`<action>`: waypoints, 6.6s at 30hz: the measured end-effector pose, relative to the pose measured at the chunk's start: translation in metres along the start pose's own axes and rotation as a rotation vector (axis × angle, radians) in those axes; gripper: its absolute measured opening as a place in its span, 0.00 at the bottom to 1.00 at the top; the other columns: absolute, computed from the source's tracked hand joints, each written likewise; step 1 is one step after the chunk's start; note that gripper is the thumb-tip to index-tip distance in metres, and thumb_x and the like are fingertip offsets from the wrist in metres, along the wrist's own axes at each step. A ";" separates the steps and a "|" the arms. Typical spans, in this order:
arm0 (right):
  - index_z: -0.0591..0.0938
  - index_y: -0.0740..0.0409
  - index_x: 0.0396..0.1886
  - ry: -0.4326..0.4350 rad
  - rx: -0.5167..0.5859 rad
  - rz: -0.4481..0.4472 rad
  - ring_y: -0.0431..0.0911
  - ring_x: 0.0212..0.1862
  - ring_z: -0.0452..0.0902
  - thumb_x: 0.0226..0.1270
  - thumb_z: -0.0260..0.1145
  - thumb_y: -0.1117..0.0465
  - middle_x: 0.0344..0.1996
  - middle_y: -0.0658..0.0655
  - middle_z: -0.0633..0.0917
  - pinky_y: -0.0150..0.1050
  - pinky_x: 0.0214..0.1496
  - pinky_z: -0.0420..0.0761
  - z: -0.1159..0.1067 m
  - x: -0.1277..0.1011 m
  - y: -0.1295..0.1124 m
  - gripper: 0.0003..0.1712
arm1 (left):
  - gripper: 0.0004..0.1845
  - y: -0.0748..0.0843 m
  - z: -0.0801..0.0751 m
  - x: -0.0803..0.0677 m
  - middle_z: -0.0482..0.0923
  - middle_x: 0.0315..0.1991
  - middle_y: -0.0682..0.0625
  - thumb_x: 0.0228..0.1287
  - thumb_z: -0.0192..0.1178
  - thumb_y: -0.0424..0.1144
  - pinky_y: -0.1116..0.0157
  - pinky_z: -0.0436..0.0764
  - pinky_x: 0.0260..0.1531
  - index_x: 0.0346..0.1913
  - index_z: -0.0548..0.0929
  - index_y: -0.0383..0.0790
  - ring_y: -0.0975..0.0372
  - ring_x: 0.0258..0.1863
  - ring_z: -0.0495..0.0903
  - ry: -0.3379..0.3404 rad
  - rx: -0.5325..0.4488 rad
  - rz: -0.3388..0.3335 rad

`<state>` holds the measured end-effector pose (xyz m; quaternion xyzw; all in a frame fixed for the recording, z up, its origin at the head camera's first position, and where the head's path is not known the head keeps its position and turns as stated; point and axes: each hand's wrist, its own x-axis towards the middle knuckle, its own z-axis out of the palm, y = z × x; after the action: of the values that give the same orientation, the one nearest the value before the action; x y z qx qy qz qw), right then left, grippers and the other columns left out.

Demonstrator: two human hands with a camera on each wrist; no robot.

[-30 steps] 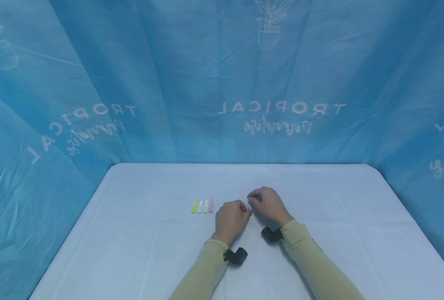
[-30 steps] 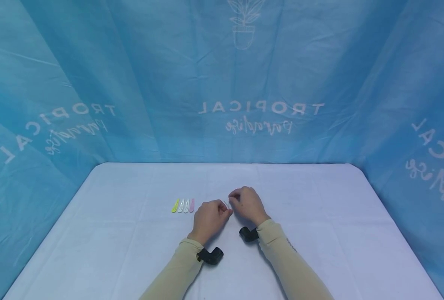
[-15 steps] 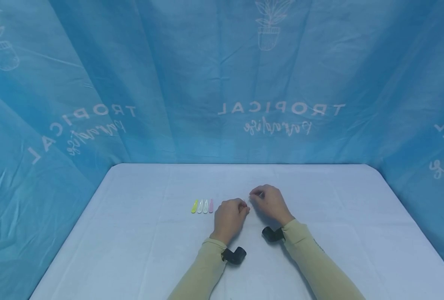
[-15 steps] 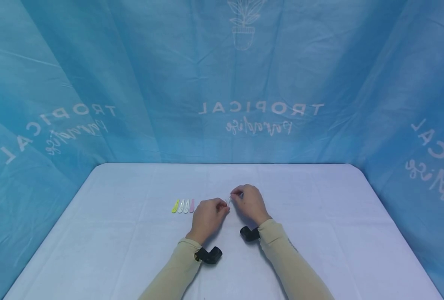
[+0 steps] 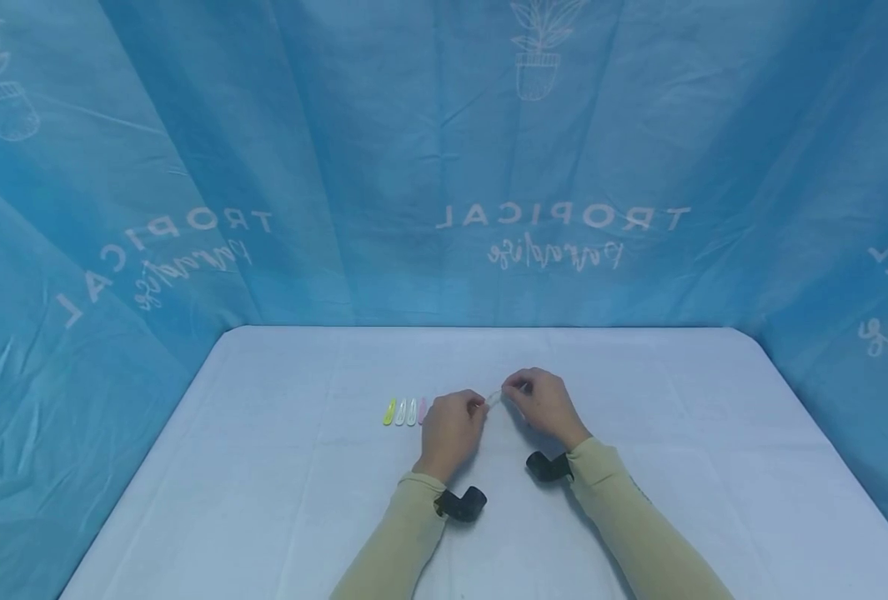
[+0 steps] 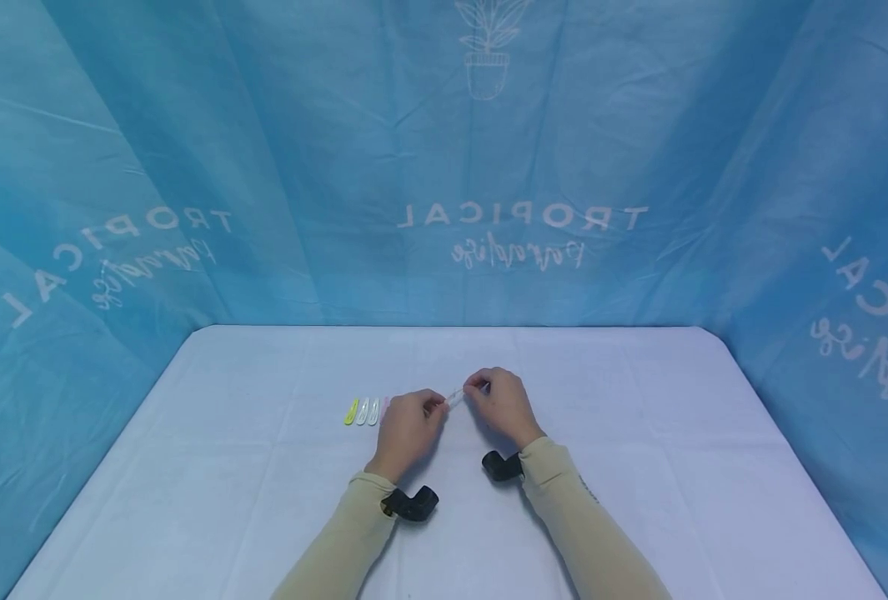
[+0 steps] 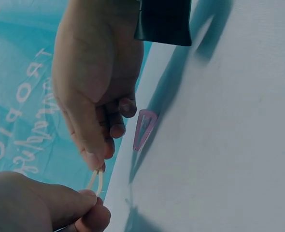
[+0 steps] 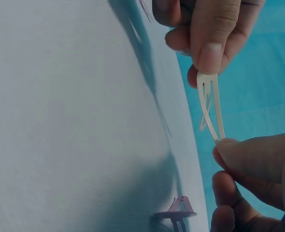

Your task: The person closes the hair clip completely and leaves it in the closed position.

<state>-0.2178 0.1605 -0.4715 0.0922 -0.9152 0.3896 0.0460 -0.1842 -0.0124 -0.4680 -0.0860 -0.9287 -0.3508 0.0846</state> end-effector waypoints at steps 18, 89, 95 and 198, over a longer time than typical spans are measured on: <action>0.87 0.60 0.51 -0.107 -0.010 -0.074 0.59 0.54 0.80 0.75 0.60 0.63 0.50 0.63 0.86 0.56 0.57 0.76 -0.001 -0.002 -0.002 0.13 | 0.06 -0.004 -0.007 0.004 0.82 0.28 0.54 0.69 0.64 0.38 0.66 0.76 0.29 0.42 0.89 0.40 0.66 0.25 0.76 -0.023 -0.037 -0.049; 0.83 0.66 0.48 -0.223 0.167 0.017 0.46 0.37 0.75 0.79 0.56 0.60 0.40 0.57 0.84 0.41 0.40 0.76 -0.004 -0.002 -0.007 0.14 | 0.09 -0.017 -0.011 0.011 0.82 0.30 0.54 0.69 0.58 0.38 0.64 0.76 0.34 0.42 0.86 0.37 0.64 0.28 0.76 -0.053 -0.300 -0.128; 0.82 0.66 0.48 -0.228 0.186 0.014 0.45 0.36 0.74 0.79 0.56 0.60 0.39 0.57 0.83 0.40 0.40 0.75 -0.002 -0.003 -0.006 0.14 | 0.10 -0.016 -0.010 0.011 0.81 0.30 0.54 0.69 0.58 0.38 0.64 0.76 0.33 0.43 0.86 0.37 0.64 0.28 0.76 -0.047 -0.298 -0.141; 0.86 0.64 0.47 -0.061 0.139 0.082 0.46 0.35 0.79 0.73 0.64 0.57 0.42 0.59 0.87 0.40 0.33 0.78 0.000 -0.005 -0.009 0.15 | 0.05 -0.019 -0.020 0.006 0.87 0.36 0.57 0.66 0.68 0.41 0.69 0.76 0.33 0.40 0.91 0.47 0.70 0.30 0.76 -0.034 -0.117 0.187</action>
<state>-0.2115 0.1551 -0.4659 0.0695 -0.8899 0.4508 -0.0042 -0.1926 -0.0397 -0.4639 -0.1830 -0.8958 -0.3936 0.0959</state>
